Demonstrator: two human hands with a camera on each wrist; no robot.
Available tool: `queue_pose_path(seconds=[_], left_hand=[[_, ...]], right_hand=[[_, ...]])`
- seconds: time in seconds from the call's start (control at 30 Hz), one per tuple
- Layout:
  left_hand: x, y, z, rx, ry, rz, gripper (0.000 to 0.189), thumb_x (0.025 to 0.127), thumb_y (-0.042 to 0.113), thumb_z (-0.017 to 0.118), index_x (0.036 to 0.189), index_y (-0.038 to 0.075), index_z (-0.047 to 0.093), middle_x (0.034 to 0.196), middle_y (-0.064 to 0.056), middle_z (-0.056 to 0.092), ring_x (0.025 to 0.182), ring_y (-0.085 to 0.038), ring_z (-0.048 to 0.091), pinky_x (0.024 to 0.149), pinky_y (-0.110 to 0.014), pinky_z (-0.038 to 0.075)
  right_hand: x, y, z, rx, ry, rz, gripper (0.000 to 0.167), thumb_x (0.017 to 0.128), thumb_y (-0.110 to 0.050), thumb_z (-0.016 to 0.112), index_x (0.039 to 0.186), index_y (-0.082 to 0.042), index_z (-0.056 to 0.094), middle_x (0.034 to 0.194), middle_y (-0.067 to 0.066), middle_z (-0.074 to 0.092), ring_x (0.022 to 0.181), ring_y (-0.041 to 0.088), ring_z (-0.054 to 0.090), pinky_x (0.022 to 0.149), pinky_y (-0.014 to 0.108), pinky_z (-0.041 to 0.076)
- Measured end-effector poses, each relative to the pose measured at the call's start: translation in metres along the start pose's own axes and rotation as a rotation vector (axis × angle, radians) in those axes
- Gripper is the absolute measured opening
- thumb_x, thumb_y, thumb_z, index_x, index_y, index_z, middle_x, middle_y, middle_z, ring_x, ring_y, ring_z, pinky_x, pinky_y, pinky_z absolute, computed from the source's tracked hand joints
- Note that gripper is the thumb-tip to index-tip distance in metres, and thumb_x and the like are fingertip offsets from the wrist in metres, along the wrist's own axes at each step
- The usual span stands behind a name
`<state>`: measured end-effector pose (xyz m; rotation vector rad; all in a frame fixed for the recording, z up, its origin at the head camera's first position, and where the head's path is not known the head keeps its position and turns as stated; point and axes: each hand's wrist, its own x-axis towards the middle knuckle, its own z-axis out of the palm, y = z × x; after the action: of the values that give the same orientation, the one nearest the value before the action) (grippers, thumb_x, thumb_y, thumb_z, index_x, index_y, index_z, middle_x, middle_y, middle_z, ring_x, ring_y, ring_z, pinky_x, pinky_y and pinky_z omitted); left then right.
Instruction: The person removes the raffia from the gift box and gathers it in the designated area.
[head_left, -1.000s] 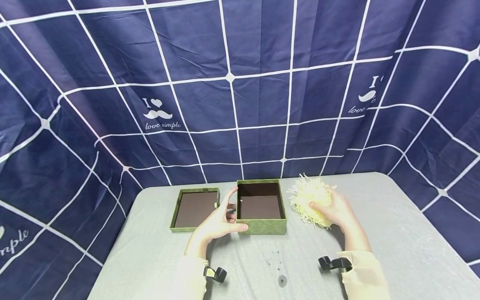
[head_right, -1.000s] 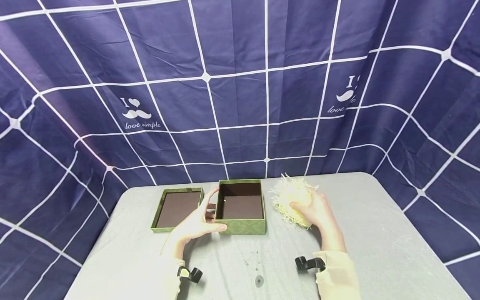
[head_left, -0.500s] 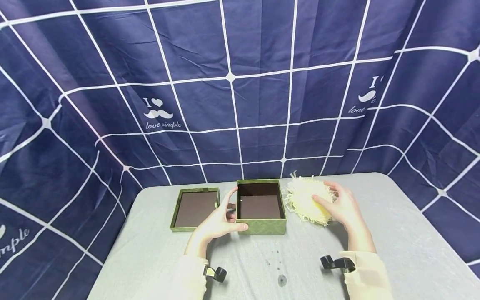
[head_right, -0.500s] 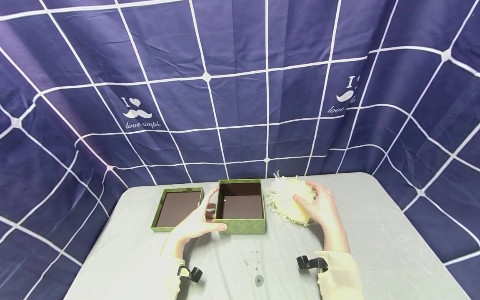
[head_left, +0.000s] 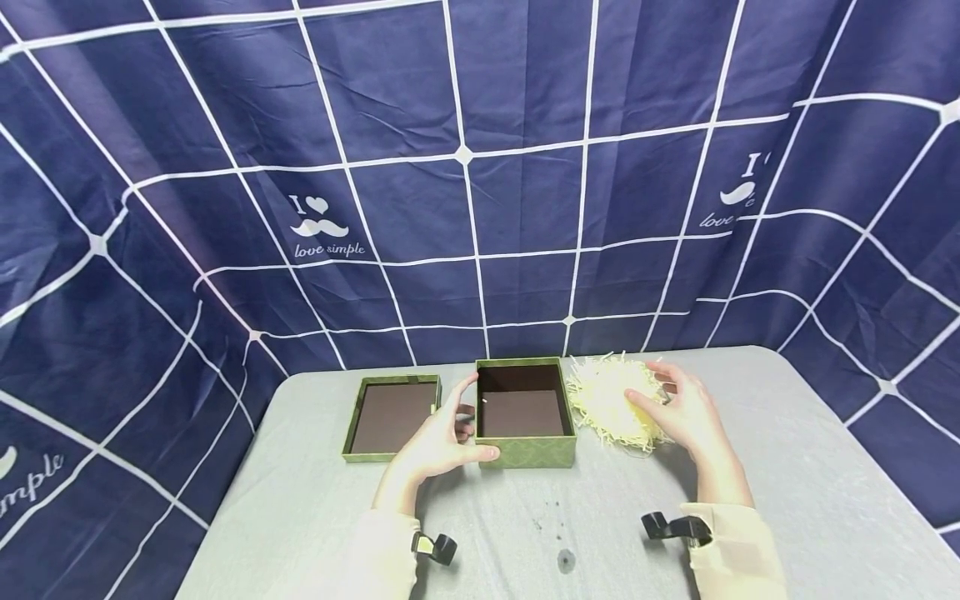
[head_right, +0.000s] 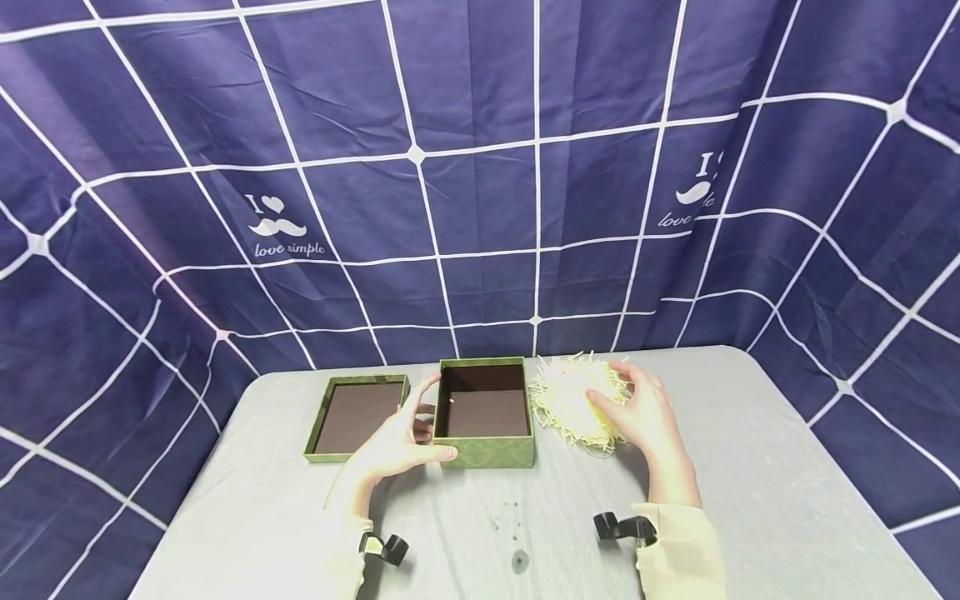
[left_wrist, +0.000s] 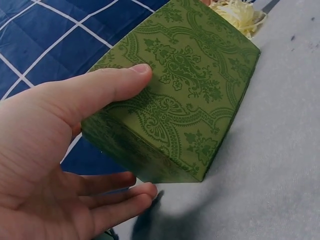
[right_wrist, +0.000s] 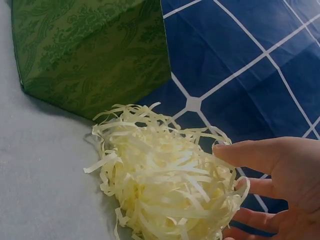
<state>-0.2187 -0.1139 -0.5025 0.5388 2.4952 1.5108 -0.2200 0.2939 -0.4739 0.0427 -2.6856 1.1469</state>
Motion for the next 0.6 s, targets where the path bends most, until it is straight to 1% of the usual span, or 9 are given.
queue_pose_path(seconds=[0.17,0.27,0.37,0.4,0.47,0.5,0.53,0.6], left_hand=[[-0.002,0.007,-0.004,0.074,0.002,0.024,0.120,0.082,0.040,0.098,0.175,0.029,0.022,0.146,-0.024,0.063,0.115,-0.029,0.073,0.104,-0.053,0.056],[-0.005,0.015,-0.012,0.133,0.012,0.036,0.116,0.085,0.044,0.094,0.175,0.026,0.024,0.152,-0.023,0.058,0.120,-0.035,0.071,0.102,-0.055,0.056],[-0.008,0.023,-0.023,0.180,0.032,0.055,0.108,0.090,0.046,0.089,0.175,0.022,0.026,0.154,-0.021,0.057,0.122,-0.037,0.070,0.100,-0.055,0.057],[-0.008,0.025,-0.028,0.194,0.043,0.068,0.103,0.093,0.045,0.086,0.174,0.020,0.027,0.154,-0.022,0.057,0.122,-0.038,0.069,0.099,-0.055,0.058],[-0.009,0.028,-0.040,0.254,0.070,0.096,0.095,0.097,0.043,0.082,0.173,0.017,0.031,0.151,-0.021,0.060,0.123,-0.037,0.069,0.100,-0.054,0.058],[-0.009,0.029,-0.047,0.289,0.082,0.115,0.090,0.099,0.041,0.080,0.171,0.015,0.034,0.151,-0.021,0.061,0.126,-0.038,0.068,0.103,-0.055,0.056],[-0.010,0.030,-0.055,0.334,0.098,0.139,0.086,0.100,0.039,0.079,0.170,0.012,0.036,0.149,-0.022,0.062,0.127,-0.038,0.068,0.105,-0.055,0.055],[-0.012,0.028,-0.072,0.454,0.126,0.197,0.080,0.101,0.036,0.077,0.166,0.007,0.041,0.148,-0.022,0.063,0.132,-0.039,0.065,0.111,-0.056,0.052]], right_hand=[[0.001,-0.006,-0.007,0.043,-0.021,-0.016,0.069,0.099,-0.032,0.081,0.152,0.004,0.055,0.148,0.036,0.058,0.131,0.058,0.058,0.108,0.070,0.046],[0.001,-0.015,-0.013,0.063,-0.029,-0.029,0.068,0.100,-0.033,0.080,0.153,0.002,0.055,0.148,0.035,0.058,0.133,0.058,0.056,0.109,0.071,0.045],[0.001,-0.026,-0.022,0.040,-0.028,-0.069,0.065,0.100,-0.033,0.080,0.151,0.000,0.057,0.146,0.034,0.060,0.131,0.059,0.058,0.105,0.072,0.048],[0.001,-0.029,-0.025,0.023,-0.025,-0.092,0.063,0.100,-0.031,0.080,0.150,0.000,0.058,0.144,0.034,0.061,0.128,0.058,0.060,0.103,0.071,0.050],[0.002,-0.036,-0.033,-0.035,-0.022,-0.155,0.060,0.098,-0.028,0.082,0.147,-0.001,0.061,0.140,0.034,0.063,0.121,0.055,0.064,0.097,0.069,0.054],[0.003,-0.038,-0.037,-0.072,-0.020,-0.194,0.059,0.097,-0.027,0.083,0.145,-0.001,0.062,0.137,0.033,0.064,0.115,0.053,0.066,0.093,0.066,0.056],[0.003,-0.040,-0.041,-0.110,-0.021,-0.236,0.058,0.095,-0.026,0.084,0.144,-0.002,0.063,0.134,0.032,0.065,0.110,0.051,0.068,0.089,0.064,0.057],[0.004,-0.040,-0.050,-0.188,-0.022,-0.327,0.057,0.091,-0.024,0.087,0.140,-0.004,0.066,0.129,0.029,0.066,0.107,0.047,0.068,0.087,0.063,0.056]])
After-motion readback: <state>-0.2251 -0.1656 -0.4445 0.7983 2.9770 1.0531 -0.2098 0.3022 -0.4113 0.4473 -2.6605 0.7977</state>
